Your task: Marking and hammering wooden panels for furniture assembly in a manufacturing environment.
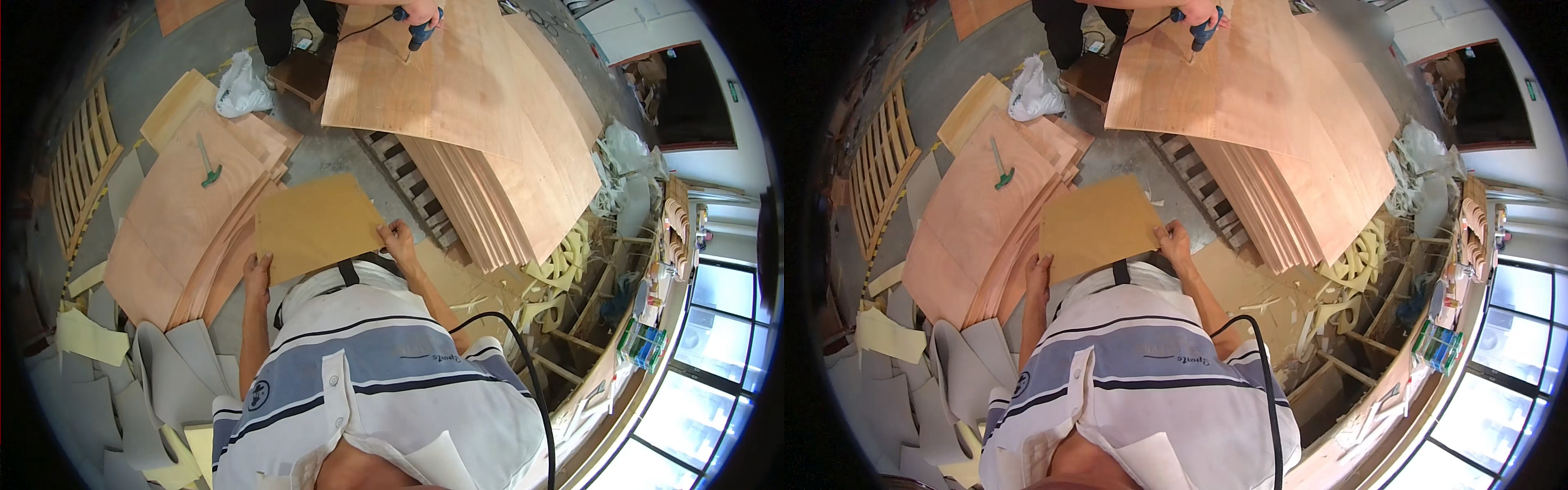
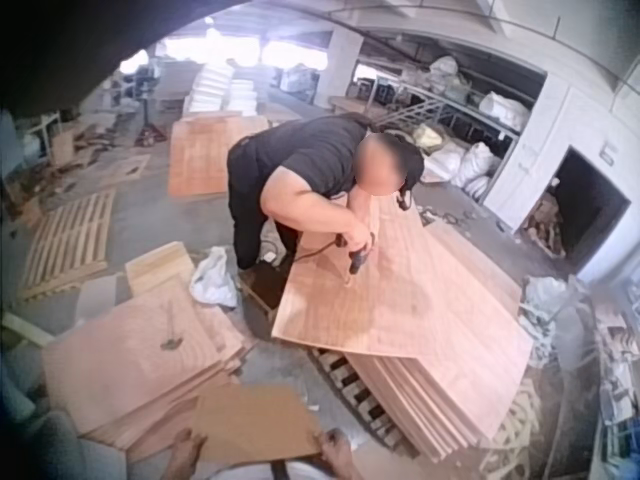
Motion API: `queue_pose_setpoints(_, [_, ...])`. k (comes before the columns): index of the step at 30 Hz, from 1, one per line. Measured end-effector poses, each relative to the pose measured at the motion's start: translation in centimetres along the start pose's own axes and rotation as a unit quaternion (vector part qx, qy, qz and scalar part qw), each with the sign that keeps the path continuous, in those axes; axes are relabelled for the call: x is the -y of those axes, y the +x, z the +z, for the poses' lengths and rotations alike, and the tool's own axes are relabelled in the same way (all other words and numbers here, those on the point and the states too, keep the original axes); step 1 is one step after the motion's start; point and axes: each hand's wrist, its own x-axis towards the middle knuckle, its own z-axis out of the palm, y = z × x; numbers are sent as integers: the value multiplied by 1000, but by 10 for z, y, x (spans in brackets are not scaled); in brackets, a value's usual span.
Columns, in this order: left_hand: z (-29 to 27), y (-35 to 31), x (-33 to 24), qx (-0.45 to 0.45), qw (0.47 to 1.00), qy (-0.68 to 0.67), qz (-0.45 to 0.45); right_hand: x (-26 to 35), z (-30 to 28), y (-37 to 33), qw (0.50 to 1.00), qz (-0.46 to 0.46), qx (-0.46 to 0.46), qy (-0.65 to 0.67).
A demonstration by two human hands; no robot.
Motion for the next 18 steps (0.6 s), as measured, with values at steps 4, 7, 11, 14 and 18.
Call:
queue_pose_setpoints(4, [-4, -1, 6, 0, 1000, -13, -1, 1, 2, -1, 1000, -1, 2, -3])
queue_pose_setpoints(7, [-12, 1, 19, -8, 1000, 1, -17, -2, 4, -1, 1000, 4, 2, 5])
queue_pose_setpoints(11, [-10, -8, 18, -18, 999, -13, -39, -6, 6, 2, 1000, 9, 13, 7])
queue_pose_setpoints(14, [-8, -9, 16, -18, 999, -5, -38, -22, 7, 10, 1000, 9, 11, -20])
queue_pose_setpoints(18, [-15, -11, 16, -11, 999, -20, -38, -18, 13, 17, 997, -35, 29, -69])
